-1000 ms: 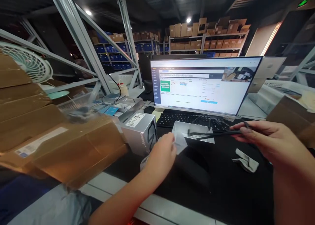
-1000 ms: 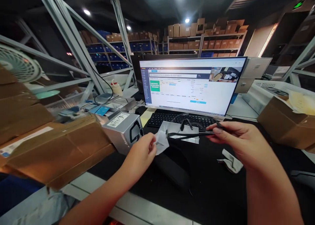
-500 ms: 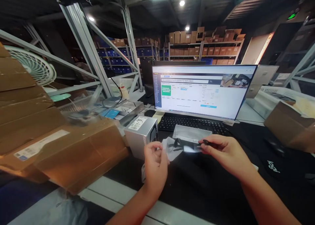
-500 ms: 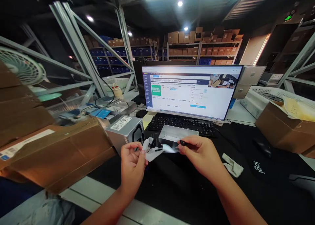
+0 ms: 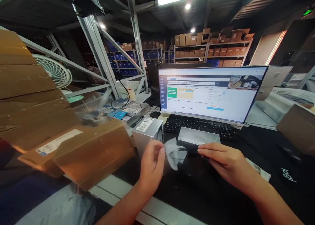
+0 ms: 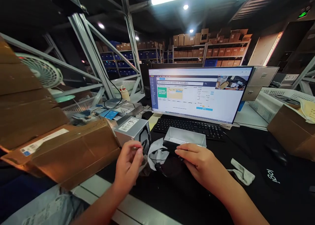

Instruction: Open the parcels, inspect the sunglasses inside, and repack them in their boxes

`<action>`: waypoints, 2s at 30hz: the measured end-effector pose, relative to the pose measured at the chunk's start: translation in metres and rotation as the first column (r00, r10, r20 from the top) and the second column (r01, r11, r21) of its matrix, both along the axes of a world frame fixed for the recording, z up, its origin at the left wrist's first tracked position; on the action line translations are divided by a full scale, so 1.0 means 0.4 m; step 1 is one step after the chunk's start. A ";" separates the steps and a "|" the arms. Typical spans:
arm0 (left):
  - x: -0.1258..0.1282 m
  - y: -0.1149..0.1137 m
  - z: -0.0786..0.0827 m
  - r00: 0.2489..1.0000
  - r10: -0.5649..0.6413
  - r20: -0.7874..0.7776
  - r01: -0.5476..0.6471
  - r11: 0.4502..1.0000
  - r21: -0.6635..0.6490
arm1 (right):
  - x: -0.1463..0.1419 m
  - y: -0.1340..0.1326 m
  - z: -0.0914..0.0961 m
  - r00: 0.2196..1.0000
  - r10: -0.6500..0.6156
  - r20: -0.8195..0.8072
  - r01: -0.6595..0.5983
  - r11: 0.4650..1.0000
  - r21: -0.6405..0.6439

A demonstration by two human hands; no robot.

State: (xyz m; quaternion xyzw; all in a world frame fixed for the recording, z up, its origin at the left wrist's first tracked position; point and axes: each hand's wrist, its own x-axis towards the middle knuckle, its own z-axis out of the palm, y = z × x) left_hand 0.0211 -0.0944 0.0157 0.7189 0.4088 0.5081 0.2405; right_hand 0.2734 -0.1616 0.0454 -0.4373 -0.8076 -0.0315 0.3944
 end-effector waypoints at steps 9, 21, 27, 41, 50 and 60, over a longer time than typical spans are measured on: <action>0.083 0.104 0.170 0.610 -0.320 -0.724 0.299 0.940 -0.164 | -0.011 0.006 0.000 0.999 -0.021 0.035 0.018 0.995 0.095; 0.052 0.094 0.195 0.827 -0.369 -0.425 0.354 0.928 -0.119 | 0.008 0.021 -0.013 1.000 -0.029 -0.001 0.029 0.992 -0.122; -0.012 -0.037 -0.012 0.981 0.012 -0.192 -0.066 0.959 -0.275 | 0.000 0.050 -0.021 0.977 -0.156 -0.147 0.113 0.958 -0.264; 0.077 0.027 -0.087 0.979 0.076 -0.191 -0.131 0.947 -0.293 | -0.110 -0.003 -0.016 0.984 -0.083 -0.158 0.013 0.916 -0.400; 0.035 -0.043 -0.117 0.983 0.078 -0.164 -0.080 0.997 0.000 | -0.112 0.003 -0.036 0.979 -0.121 -0.165 0.066 0.949 -0.308; -0.043 -0.031 -0.041 0.955 0.065 -0.291 0.034 0.945 0.324 | -0.146 -0.062 0.006 0.971 -0.108 0.213 0.095 0.993 0.073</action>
